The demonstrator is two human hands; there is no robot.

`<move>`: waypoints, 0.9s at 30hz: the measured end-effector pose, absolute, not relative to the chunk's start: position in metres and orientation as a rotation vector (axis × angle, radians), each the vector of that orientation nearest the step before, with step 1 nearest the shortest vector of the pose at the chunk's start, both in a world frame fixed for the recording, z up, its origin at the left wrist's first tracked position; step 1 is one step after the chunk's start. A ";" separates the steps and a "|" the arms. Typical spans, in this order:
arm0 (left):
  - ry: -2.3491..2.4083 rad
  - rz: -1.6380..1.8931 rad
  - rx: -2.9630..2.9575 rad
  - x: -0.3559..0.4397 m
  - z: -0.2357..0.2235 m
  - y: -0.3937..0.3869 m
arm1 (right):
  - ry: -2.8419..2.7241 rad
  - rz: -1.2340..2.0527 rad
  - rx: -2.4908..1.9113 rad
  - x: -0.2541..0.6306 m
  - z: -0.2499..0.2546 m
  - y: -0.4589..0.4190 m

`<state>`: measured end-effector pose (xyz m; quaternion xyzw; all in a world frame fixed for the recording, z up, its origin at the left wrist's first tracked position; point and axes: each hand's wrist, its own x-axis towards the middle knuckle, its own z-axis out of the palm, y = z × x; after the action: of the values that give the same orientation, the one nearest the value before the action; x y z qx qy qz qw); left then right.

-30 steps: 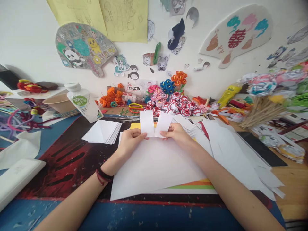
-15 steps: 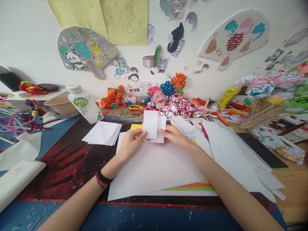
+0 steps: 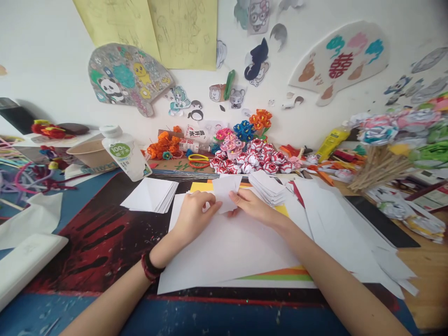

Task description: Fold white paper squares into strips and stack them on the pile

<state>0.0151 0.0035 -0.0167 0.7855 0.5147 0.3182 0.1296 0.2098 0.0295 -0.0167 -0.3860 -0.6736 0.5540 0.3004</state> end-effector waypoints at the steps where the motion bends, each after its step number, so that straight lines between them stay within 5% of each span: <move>1: 1.504 0.915 2.296 0.015 -0.016 0.003 | -1.812 1.415 -1.031 0.210 -0.017 0.030; 10: 1.612 0.997 2.511 0.013 -0.017 0.001 | -2.093 0.760 -1.078 0.213 -0.025 0.036; 27: 1.666 1.011 2.579 0.011 -0.017 -0.001 | -2.133 0.596 -1.056 0.210 -0.020 0.032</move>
<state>0.0111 -0.0005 -0.0174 0.7970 0.5148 0.3125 -0.0455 0.2101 0.0316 -0.0199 -0.4051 -0.8184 0.2288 0.3374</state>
